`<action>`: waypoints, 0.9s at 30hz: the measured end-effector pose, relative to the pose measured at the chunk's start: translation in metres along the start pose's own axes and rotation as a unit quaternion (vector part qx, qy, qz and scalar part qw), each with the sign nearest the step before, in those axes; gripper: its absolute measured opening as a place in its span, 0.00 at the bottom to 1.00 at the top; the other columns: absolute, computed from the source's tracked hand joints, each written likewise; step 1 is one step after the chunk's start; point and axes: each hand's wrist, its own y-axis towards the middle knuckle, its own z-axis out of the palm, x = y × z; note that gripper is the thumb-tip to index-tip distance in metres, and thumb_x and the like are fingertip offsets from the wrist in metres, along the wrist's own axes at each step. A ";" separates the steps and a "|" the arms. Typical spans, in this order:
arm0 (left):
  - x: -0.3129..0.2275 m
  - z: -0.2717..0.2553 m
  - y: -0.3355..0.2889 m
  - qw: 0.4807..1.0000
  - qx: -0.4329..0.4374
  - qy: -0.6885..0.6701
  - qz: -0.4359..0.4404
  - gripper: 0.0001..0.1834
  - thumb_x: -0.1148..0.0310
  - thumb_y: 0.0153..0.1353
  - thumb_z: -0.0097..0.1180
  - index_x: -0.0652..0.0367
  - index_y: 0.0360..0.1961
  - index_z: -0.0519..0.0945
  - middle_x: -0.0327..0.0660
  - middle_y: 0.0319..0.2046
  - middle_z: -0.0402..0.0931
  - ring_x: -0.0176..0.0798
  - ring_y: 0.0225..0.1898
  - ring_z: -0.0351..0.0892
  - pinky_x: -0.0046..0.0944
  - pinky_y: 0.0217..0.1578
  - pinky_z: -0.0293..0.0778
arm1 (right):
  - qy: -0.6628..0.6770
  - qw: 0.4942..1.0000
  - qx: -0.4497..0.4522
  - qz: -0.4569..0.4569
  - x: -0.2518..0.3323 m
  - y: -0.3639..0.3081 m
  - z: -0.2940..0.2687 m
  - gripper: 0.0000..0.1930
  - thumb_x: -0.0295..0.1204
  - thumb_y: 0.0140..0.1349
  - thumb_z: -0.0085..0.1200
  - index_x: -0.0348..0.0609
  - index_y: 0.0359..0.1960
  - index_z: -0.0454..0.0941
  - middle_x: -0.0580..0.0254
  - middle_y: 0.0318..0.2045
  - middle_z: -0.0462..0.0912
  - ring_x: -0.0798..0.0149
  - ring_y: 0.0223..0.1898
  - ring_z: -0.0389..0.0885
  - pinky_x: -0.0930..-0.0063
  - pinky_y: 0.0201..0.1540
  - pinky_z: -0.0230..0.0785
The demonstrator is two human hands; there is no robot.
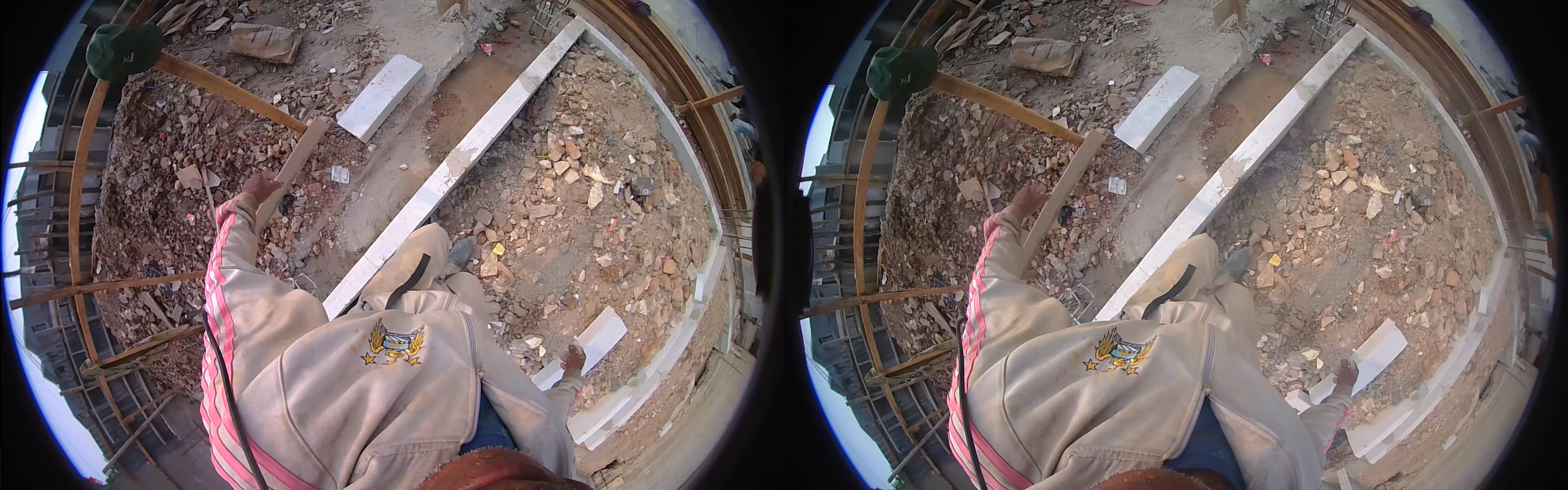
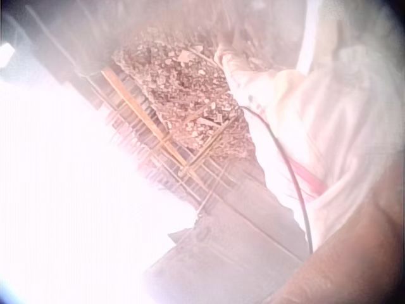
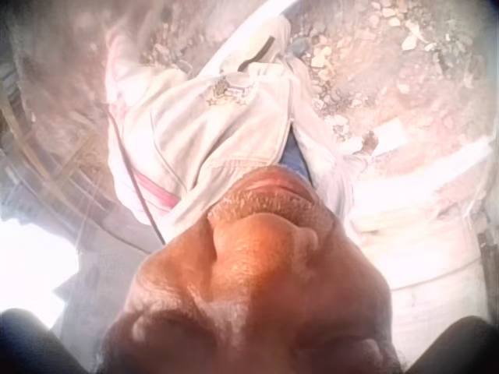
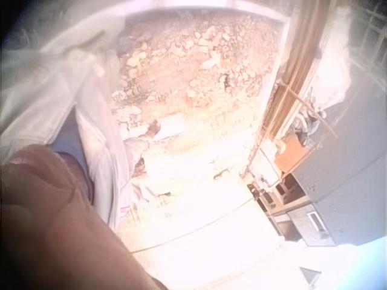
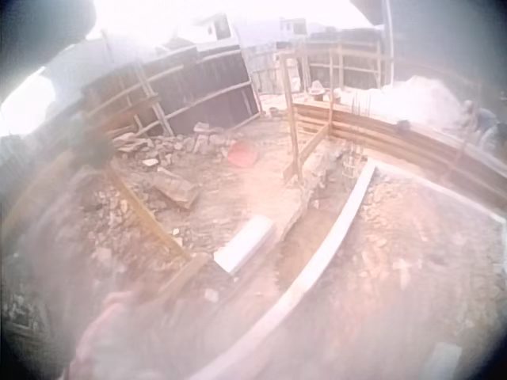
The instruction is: The person walks through a construction site and picks up large stones from a pile of rubble. They carry the stones to a metal grid structure and place them inside the grid cells.
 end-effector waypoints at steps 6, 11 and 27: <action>0.068 0.011 -0.145 0.981 0.023 0.045 -0.185 0.26 0.50 0.54 0.59 0.52 0.51 0.80 0.48 0.45 0.81 0.50 0.49 0.80 0.46 0.49 0.74 | -0.046 0.996 -0.024 -0.074 0.166 0.054 0.006 0.17 0.42 0.60 0.59 0.49 0.46 0.76 0.66 0.25 0.76 0.69 0.18 0.72 0.73 0.15 0.58; 0.099 0.102 -0.171 0.978 0.177 -0.042 -0.098 0.15 0.57 0.58 0.60 0.54 0.40 0.80 0.45 0.35 0.81 0.46 0.37 0.82 0.47 0.35 0.75 | -0.053 0.961 0.084 -0.257 0.211 0.120 0.133 0.14 0.35 0.58 0.60 0.42 0.43 0.80 0.64 0.29 0.80 0.69 0.23 0.76 0.73 0.25 0.70; 0.053 0.116 0.361 0.971 0.105 -0.205 0.065 0.17 0.55 0.59 0.54 0.49 0.44 0.84 0.48 0.43 0.83 0.51 0.46 0.81 0.47 0.45 0.76 | -0.357 0.917 -0.106 -0.144 0.224 0.066 0.519 0.38 0.48 0.53 0.63 0.34 0.60 0.71 0.39 0.57 0.75 0.44 0.58 0.74 0.59 0.60 0.66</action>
